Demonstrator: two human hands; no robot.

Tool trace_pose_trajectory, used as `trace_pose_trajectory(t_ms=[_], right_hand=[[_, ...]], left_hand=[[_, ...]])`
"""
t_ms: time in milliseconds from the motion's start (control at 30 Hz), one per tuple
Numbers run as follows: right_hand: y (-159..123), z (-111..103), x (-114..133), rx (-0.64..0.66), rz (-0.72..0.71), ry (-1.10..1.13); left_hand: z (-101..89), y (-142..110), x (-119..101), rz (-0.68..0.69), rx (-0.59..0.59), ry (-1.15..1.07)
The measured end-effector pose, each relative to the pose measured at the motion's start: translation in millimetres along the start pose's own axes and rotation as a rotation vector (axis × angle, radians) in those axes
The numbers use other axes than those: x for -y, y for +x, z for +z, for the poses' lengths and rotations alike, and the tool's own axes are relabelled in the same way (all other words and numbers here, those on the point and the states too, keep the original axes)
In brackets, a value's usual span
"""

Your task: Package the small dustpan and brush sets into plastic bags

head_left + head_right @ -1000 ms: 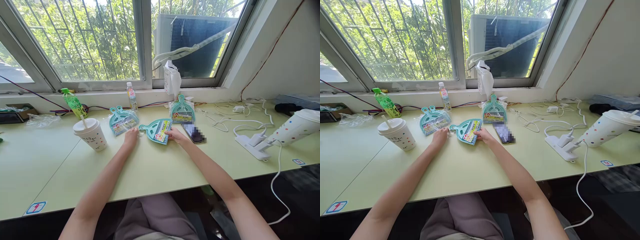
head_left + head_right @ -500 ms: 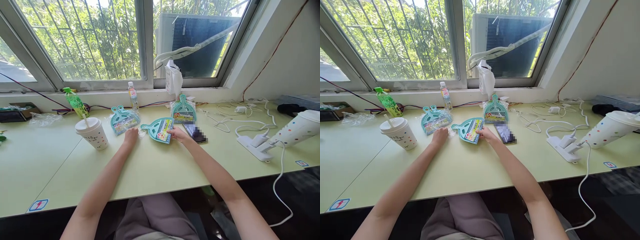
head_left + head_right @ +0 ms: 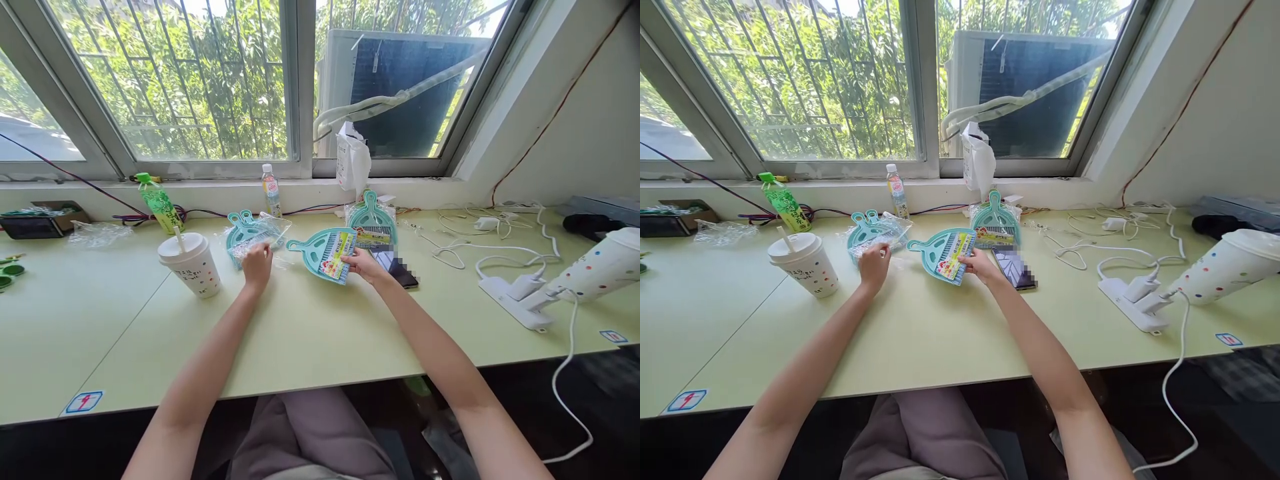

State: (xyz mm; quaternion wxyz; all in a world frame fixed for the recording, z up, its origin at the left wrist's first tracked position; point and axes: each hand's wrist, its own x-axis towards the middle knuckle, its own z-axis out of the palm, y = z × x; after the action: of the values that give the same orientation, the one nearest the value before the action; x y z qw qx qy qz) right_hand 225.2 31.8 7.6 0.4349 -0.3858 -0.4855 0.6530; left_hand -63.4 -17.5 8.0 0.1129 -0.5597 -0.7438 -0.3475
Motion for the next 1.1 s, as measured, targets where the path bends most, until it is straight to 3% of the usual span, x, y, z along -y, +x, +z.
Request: trace_pose_trajectory(t_ms=[133,367,467,600,800,933,1100], right_hand=[[-1,3,-1,-0.013,0.008,-0.01],[-9,23,-9,0.126,-0.046,-0.037],[-11,33,-13,0.097,-0.064,0.004],[-14,40,-18,-0.037,-0.121,0.135],[-19,41,-14,-0.163,-0.183,0.156],[-21,46,-13,-0.097,-0.135,0.074],[-20,53,-22,0.041,-0.093,0.087]], left_hand=[[2.0,-5,-3,0.063,-0.065,0.009],[3.0,-14,-17,0.317,-0.144,-0.046],[3.1,-17,-23,0.388,-0.197,-0.088],[-0.1,-17,-24,0.323,-0.212,-0.116],[-10.6,-10,-18,0.12,-0.07,-0.066],[-9.8,-13,-21,0.113,-0.044,-0.1],[-12.0,-26,-39,0.269,-0.063,-0.206]])
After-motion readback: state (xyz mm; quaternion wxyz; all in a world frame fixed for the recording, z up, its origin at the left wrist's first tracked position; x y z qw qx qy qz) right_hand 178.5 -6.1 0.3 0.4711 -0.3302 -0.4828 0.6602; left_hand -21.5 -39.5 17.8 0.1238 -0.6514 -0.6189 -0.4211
